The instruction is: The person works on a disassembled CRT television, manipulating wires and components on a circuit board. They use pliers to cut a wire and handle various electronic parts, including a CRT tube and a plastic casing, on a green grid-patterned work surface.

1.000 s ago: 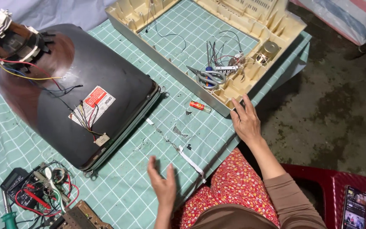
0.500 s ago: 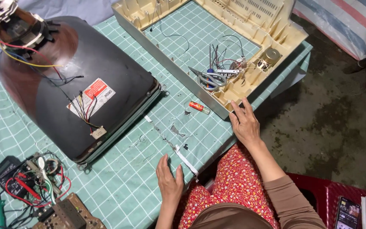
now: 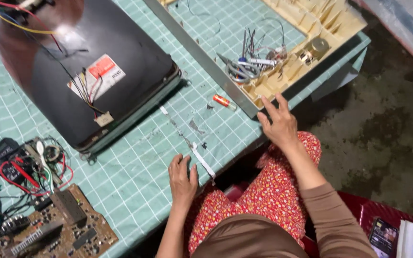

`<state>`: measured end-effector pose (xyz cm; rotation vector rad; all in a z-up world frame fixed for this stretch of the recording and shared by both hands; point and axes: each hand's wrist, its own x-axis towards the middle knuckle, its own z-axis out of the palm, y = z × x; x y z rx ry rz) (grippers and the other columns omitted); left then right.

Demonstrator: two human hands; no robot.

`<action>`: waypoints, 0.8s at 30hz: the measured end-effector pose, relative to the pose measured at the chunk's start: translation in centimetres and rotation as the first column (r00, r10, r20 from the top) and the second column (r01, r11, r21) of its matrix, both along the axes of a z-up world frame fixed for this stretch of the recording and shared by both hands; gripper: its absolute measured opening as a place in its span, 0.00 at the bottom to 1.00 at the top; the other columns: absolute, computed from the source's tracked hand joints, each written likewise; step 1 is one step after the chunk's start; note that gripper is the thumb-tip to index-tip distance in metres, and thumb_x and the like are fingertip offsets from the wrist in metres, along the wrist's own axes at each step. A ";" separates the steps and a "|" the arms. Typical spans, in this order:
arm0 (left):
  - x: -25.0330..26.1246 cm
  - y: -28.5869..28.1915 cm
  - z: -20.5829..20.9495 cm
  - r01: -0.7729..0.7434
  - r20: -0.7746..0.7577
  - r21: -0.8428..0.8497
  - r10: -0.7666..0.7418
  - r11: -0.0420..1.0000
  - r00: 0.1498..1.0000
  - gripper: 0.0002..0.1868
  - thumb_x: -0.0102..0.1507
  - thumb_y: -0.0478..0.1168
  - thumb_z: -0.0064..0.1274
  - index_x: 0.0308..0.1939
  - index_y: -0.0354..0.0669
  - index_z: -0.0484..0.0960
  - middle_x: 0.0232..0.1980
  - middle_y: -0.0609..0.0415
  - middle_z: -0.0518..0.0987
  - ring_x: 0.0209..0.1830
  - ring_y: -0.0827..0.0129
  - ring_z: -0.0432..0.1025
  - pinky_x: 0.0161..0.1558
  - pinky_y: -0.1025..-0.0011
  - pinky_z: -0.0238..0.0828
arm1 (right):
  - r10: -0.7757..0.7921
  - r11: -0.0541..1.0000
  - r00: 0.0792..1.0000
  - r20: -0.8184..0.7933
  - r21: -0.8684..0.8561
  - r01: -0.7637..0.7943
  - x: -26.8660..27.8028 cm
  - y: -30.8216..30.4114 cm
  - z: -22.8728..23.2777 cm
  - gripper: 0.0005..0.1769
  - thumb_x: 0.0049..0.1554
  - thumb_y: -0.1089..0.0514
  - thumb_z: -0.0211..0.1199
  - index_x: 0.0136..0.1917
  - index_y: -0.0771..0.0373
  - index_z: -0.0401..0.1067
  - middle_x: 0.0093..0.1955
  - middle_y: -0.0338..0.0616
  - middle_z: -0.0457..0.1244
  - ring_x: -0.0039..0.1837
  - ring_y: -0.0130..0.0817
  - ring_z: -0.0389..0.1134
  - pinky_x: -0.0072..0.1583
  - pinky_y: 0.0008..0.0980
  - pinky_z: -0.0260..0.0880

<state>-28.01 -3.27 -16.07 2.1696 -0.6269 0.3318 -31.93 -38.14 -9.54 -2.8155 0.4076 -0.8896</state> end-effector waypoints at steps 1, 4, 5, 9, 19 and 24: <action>0.2 0.1 -0.3 0.010 0.057 0.017 -0.011 1.000 0.998 0.16 0.64 0.39 0.58 0.55 0.37 0.80 0.56 0.41 0.73 0.60 0.46 0.71 0.62 0.53 0.67 | 0.013 0.999 0.999 -0.033 -0.035 -0.014 -0.1 -0.9 -0.2 0.24 0.62 0.42 0.63 0.69 0.47 0.74 0.70 0.55 0.60 0.53 0.57 0.73 0.50 0.51 0.77; 0.0 0.0 -0.8 -0.005 0.091 0.041 0.001 0.999 0.996 0.15 0.64 0.39 0.58 0.53 0.39 0.80 0.56 0.42 0.73 0.62 0.46 0.70 0.65 0.52 0.66 | 0.079 0.995 0.992 -0.103 0.067 -0.072 -1.3 -1.5 2.6 0.23 0.59 0.42 0.65 0.67 0.43 0.75 0.70 0.48 0.62 0.59 0.57 0.71 0.56 0.51 0.75; 0.1 0.0 -0.9 -0.009 0.091 0.047 0.004 0.999 0.996 0.15 0.64 0.39 0.58 0.53 0.39 0.80 0.56 0.42 0.73 0.62 0.46 0.70 0.65 0.52 0.66 | 0.083 0.994 0.991 -0.102 0.073 -0.075 -1.6 -2.4 2.1 0.23 0.59 0.42 0.65 0.67 0.43 0.75 0.70 0.48 0.62 0.59 0.57 0.71 0.56 0.51 0.75; -0.1 -0.1 -1.0 -0.035 0.136 0.074 0.025 0.997 0.990 0.14 0.64 0.39 0.58 0.53 0.39 0.80 0.56 0.42 0.73 0.62 0.46 0.70 0.65 0.52 0.66 | 0.079 0.983 0.997 0.021 0.165 -0.081 -4.6 -4.8 -0.9 0.04 0.63 0.49 0.67 0.52 0.45 0.78 0.51 0.34 0.68 0.53 0.40 0.72 0.55 0.36 0.72; -0.6 -1.5 0.2 -0.164 0.136 0.191 0.139 0.968 0.981 0.30 0.60 0.40 0.59 0.66 0.37 0.72 0.70 0.33 0.67 0.70 0.37 0.63 0.71 0.49 0.60 | 0.500 0.764 0.438 -0.747 0.619 0.182 -8.0 4.6 -13.5 0.17 0.60 0.43 0.60 0.46 0.57 0.79 0.43 0.39 0.72 0.41 0.34 0.71 0.48 0.33 0.74; -0.3 -1.4 -0.1 -0.178 0.140 0.314 0.140 0.933 0.980 0.32 0.61 0.46 0.58 0.67 0.40 0.71 0.72 0.34 0.65 0.72 0.38 0.61 0.70 0.49 0.58 | 0.575 0.806 0.072 -0.815 0.549 -0.222 -7.6 9.3 -23.8 0.26 0.55 0.39 0.62 0.63 0.50 0.74 0.57 0.43 0.69 0.54 0.50 0.70 0.54 0.45 0.71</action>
